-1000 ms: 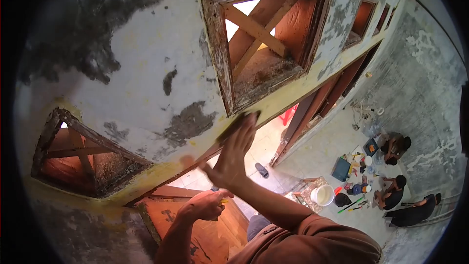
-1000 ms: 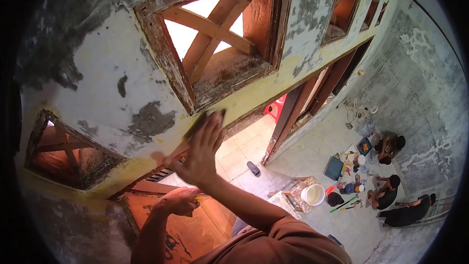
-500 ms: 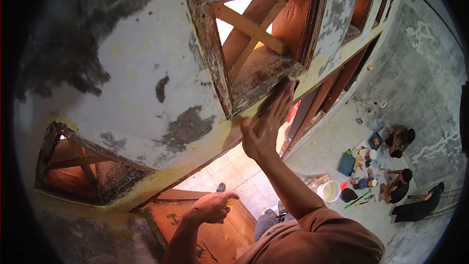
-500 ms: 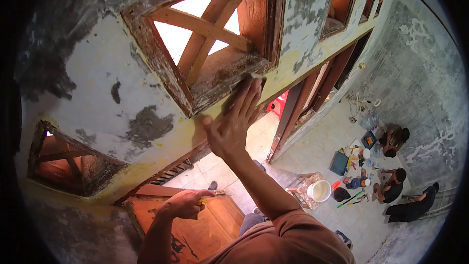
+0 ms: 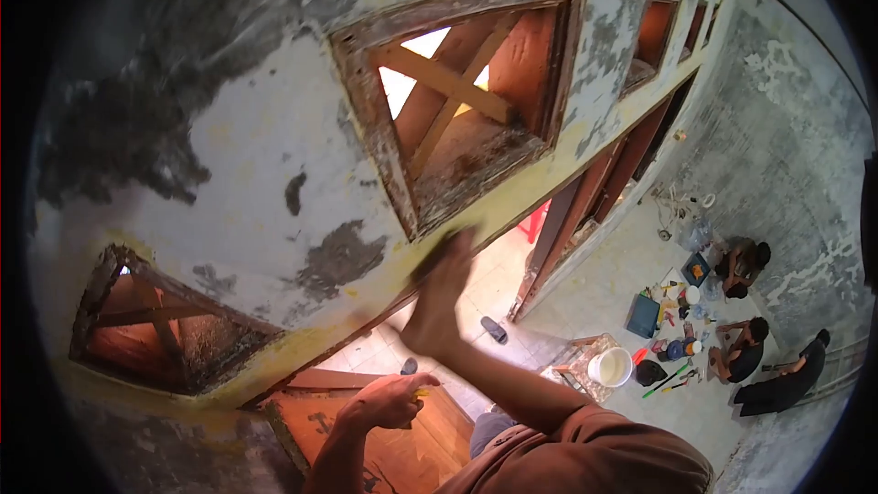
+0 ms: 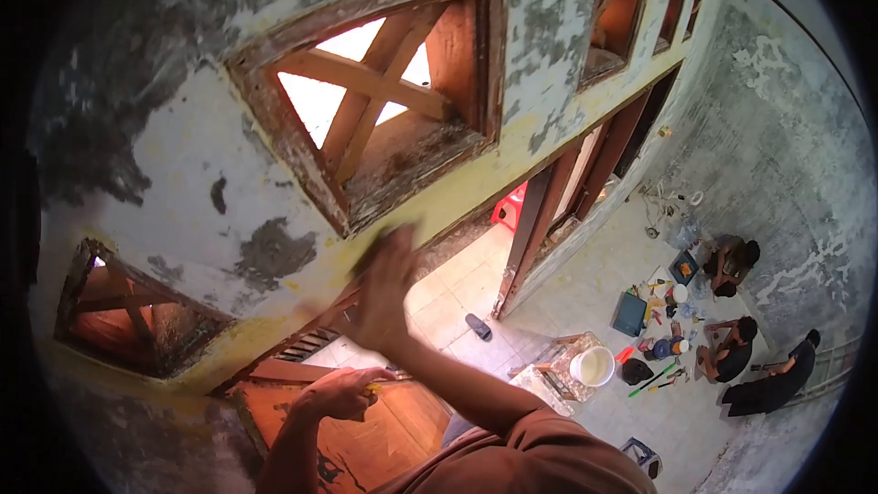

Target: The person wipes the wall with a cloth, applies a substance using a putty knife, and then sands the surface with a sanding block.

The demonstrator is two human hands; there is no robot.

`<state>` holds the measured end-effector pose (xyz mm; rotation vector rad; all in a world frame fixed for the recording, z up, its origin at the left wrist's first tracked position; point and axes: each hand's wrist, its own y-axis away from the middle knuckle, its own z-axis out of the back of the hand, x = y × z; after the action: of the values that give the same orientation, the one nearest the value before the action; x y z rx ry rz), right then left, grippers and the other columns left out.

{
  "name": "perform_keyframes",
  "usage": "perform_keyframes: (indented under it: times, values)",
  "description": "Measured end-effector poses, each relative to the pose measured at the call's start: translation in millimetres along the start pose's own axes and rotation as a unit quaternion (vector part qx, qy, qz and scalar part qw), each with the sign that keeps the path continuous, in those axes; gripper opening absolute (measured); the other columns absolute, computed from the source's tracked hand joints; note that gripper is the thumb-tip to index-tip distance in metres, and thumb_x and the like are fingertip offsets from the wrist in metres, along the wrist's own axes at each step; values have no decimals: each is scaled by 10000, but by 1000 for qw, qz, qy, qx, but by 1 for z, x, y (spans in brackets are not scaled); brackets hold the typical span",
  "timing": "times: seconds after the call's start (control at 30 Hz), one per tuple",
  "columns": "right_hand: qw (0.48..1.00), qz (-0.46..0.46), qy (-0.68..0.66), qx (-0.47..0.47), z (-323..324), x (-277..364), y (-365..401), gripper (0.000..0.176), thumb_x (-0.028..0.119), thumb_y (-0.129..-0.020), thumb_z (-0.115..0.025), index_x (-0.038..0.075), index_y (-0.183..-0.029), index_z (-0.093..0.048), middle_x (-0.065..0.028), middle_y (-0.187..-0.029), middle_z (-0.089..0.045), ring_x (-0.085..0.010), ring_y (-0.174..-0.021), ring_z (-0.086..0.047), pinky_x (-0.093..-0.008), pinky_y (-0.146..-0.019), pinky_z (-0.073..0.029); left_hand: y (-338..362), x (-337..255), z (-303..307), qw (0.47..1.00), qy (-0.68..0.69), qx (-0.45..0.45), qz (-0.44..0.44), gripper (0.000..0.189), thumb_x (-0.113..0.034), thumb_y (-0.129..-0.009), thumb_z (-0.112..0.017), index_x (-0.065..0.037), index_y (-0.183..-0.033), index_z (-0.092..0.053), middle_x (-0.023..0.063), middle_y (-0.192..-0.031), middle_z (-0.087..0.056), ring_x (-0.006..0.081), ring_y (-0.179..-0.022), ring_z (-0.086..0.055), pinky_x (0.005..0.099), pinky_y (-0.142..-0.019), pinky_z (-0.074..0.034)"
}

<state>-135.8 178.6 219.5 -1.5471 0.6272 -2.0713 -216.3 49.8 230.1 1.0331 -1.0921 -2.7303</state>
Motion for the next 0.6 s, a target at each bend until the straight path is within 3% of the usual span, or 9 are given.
perform_keyframes:
  times: [0.1, 0.17, 0.23, 0.3, 0.33, 0.4, 0.47, 0.53, 0.6]
  values:
    - [970, 154, 175, 64, 2, -38, -5, 1261, 766, -727, -555, -52, -1483, 37, -339, -1528, 13, -495, -1421, -11, -656, -1084, 26, -2, 5, -2, 999, 44, 4, 6, 417, -86, -839, -527, -98, -1256, -529, 173, -792, -667, 299, -706, -666, 412, -686, -513]
    - [976, 187, 53, -98, 36, -69, -77, 1128, 641, -824, -566, -41, -1484, 44, -326, -1535, 20, -422, -1445, -32, -535, -1144, -30, -1, 9, 1, 998, 59, 4, 20, 421, -87, -835, -529, -97, -1256, -528, 175, -795, -668, 300, -697, -665, 414, -683, -513]
    - [988, 48, 91, -115, 43, -77, -83, 999, 500, -882, -558, -26, -1490, 36, -302, -1546, 7, -397, -1452, -37, -462, -1167, -50, -4, 13, -6, 999, -21, -34, -37, 423, -97, -840, -528, -97, -1263, -525, 182, -797, -664, 296, -679, -666, 413, -658, -514]
    - [984, 20, 44, -169, 15, -59, -64, 1057, 393, -782, -645, -58, -1482, 7, -305, -1545, 17, -460, -1436, -2, -585, -1137, -15, -3, 15, -15, 999, -2, -19, -43, 424, -99, -842, -530, -95, -1266, -525, 187, -798, -662, 291, -675, -667, 411, -649, -515]
    - [980, 114, 5, -163, -13, -49, -27, 1048, 474, -810, -618, -70, -1476, -19, -328, -1532, -9, -476, -1430, -27, -610, -1125, -31, -7, 15, -10, 999, 4, -18, -49, 425, -101, -844, -532, -94, -1269, -525, 192, -799, -659, 286, -671, -668, 409, -640, -516]
    - [992, 51, 3, 114, -11, 9, 31, 1069, 711, -808, -483, -66, -1459, -144, -345, -1512, -89, -476, -1427, -65, -738, -1032, -28, -11, 19, -10, 1000, -3, 1, 22, 409, -108, -839, -575, -80, -1245, -530, 193, -825, -660, 288, -666, -670, 411, -637, -521]
    - [977, 175, 98, 65, -17, -18, 18, 1081, 728, -791, -491, -70, -1448, -177, -319, -1525, -86, -460, -1430, -77, -785, -979, -3, 1, -13, 7, 993, 87, 31, 77, 402, -102, -840, -576, -82, -1239, -526, 200, -901, -661, 311, -744, -668, 410, -695, -520]
    - [993, 108, 35, -15, 19, -35, -45, 1066, 695, -812, -494, -66, -1463, -131, -277, -1550, -59, -436, -1441, -53, -725, -1039, 14, 0, -6, 2, 999, 44, 3, 26, 391, -83, -841, -586, -94, -1229, -537, 176, -826, -649, 291, -690, -652, 393, -653, -511]
    - [987, 18, 61, -146, 49, -71, -105, 1121, 399, -732, -684, -15, -1498, 22, -302, -1546, 16, -477, -1431, 11, -568, -1138, -17, -1, 6, -4, 999, 16, -27, -28, 382, -64, -842, -597, -106, -1219, -549, 152, -751, -637, 272, -637, -636, 375, -611, -502]
